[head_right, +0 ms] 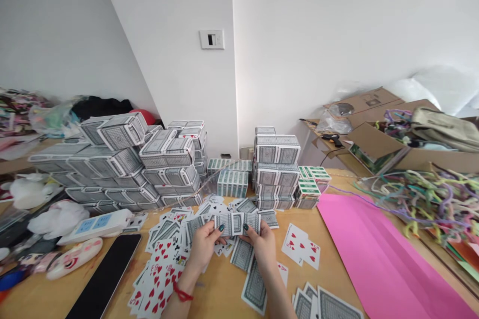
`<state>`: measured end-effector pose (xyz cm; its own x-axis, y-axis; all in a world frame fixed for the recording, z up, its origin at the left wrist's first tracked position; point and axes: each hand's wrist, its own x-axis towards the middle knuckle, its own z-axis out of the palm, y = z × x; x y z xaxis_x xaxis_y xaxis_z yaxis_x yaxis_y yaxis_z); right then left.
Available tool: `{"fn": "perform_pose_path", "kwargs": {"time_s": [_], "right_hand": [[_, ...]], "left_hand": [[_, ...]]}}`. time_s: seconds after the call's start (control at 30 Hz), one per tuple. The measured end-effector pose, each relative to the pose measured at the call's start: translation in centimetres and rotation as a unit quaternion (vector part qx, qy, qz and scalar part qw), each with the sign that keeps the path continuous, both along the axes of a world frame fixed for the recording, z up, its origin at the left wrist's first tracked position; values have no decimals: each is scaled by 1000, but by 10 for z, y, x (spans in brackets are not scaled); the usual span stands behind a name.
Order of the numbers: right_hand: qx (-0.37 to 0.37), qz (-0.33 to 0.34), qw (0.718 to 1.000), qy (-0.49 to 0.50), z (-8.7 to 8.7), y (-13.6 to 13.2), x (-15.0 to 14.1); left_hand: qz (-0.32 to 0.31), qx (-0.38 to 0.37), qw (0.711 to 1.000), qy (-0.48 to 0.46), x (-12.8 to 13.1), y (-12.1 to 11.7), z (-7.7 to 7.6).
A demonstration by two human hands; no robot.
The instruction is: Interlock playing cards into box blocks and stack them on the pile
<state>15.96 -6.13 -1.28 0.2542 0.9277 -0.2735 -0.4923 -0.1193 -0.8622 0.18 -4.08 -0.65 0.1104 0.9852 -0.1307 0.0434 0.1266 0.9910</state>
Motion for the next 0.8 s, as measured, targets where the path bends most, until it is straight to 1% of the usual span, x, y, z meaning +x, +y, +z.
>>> {"fn": "perform_pose_path", "kwargs": {"time_s": [0.23, 0.43, 0.7, 0.8], "right_hand": [[3, 7, 1000, -12, -2, 1, 1], [1, 12, 1000, -28, -2, 1, 1], [-8, 12, 999, -50, -4, 2, 4], [-6, 13, 998, -57, -4, 1, 4]], "left_hand": [[-9, -1, 1000, -2, 0, 0, -2], [-15, 1, 1000, 1, 0, 0, 2], [-32, -18, 999, 7, -1, 0, 2], [-33, -23, 999, 12, -1, 0, 4]]}}
